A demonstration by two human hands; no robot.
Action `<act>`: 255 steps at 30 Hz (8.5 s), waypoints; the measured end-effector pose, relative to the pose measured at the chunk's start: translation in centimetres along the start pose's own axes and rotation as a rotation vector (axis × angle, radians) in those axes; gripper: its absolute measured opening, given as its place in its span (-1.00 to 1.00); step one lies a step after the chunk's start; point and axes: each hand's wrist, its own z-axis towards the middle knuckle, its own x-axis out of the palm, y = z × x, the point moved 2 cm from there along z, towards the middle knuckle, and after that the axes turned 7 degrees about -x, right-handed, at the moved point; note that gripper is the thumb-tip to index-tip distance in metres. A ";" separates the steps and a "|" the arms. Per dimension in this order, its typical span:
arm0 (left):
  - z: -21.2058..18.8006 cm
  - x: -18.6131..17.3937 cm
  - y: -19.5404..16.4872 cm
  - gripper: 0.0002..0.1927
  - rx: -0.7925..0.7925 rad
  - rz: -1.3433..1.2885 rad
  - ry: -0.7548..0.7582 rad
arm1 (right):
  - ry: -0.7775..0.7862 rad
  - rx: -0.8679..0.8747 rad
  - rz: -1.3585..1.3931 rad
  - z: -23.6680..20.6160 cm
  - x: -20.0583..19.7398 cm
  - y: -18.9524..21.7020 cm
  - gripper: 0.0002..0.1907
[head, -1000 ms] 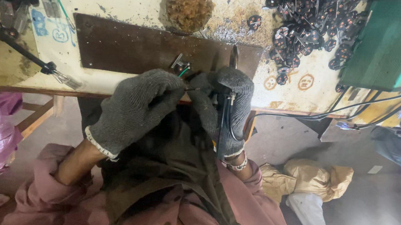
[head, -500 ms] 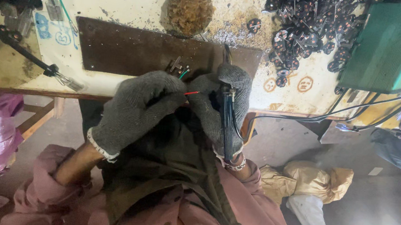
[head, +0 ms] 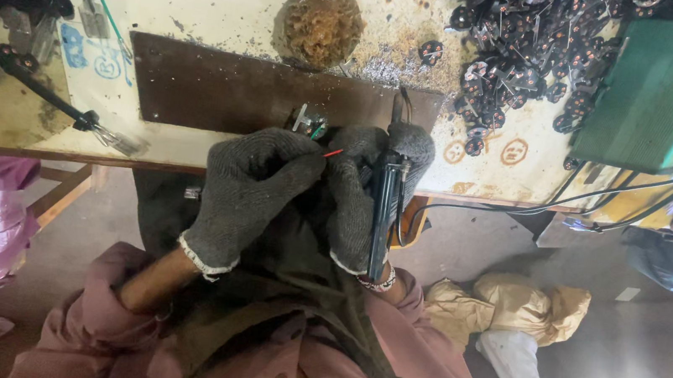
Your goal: The person sits at a workbench and solders wires onto small components one at a time, holding a component in one hand and a soldering iron in the other over a metal plate, then sets the finished piece onto a large pile of completed parts beside the bench.
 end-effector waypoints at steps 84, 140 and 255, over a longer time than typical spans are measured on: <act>2.9 -1.5 -5.3 -0.87 0.725 1.031 -0.113 | 0.642 -0.787 -0.435 3.3 3.0 10.4 -0.73; 2.9 -1.4 -4.4 -0.80 0.599 1.057 -0.103 | 0.544 -0.941 -0.608 2.3 4.2 9.2 -0.75; 2.1 0.9 -4.0 -0.94 0.611 1.150 -0.103 | 0.383 -0.305 -0.191 5.0 -1.8 2.7 -0.77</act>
